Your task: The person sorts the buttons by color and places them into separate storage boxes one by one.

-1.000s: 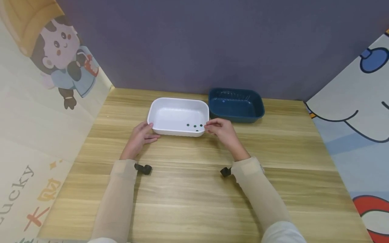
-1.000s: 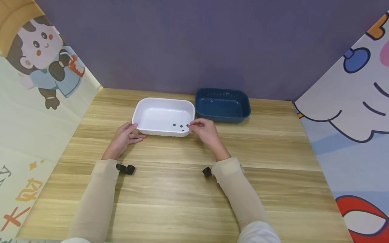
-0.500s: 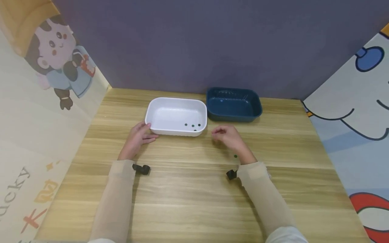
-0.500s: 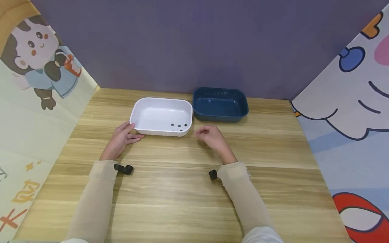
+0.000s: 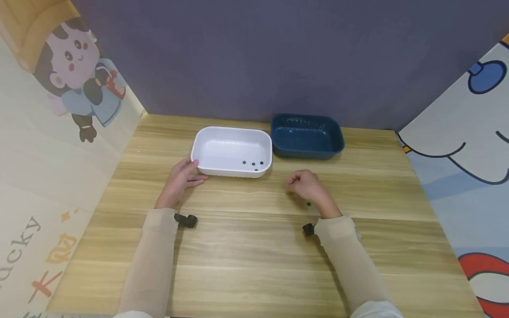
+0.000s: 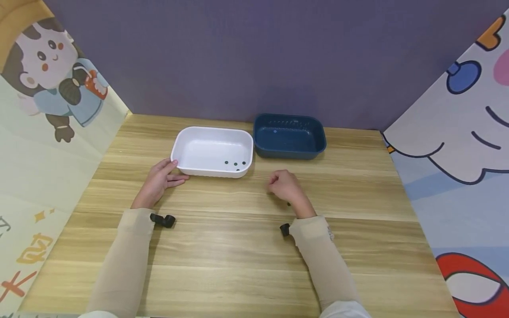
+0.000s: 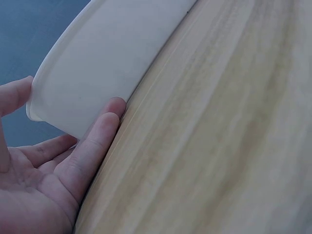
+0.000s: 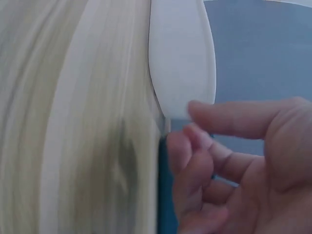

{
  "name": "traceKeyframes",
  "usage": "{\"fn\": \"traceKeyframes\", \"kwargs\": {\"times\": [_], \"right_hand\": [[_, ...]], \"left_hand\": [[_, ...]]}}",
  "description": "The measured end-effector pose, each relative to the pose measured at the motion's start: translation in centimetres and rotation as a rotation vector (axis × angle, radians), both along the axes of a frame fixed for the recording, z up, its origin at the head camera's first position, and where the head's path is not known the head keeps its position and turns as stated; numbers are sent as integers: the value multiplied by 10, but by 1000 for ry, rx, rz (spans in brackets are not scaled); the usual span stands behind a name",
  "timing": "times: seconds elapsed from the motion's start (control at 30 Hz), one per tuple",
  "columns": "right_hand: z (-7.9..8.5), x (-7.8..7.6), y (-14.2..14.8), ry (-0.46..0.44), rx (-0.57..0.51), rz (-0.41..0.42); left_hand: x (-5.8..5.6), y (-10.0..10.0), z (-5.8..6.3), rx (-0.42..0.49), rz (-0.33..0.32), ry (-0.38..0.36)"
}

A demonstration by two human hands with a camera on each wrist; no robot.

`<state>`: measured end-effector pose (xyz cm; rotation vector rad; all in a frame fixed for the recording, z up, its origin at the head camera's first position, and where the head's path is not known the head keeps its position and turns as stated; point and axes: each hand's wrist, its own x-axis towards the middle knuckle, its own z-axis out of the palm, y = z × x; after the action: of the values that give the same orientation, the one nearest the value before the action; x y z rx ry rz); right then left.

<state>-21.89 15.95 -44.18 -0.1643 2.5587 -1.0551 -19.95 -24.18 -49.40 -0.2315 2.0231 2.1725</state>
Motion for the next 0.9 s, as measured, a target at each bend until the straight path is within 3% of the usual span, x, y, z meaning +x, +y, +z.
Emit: {"fn": "traceKeyframes", "kwargs": {"times": [0.17,0.43,0.7,0.9], "right_hand": [[4,3,11,34,177,77],[14,10,28,-81,484,185],[8,13,34,-98,560,182],[4,16,35,-80,537,156]], "left_hand": [[0,-1,-1,-14,-10,6],[-1,0,-1,-12,-12,3],[-3,-1,-2,-7,-16,-2],[-4,-1,-3,-11,-16,-5]]}}
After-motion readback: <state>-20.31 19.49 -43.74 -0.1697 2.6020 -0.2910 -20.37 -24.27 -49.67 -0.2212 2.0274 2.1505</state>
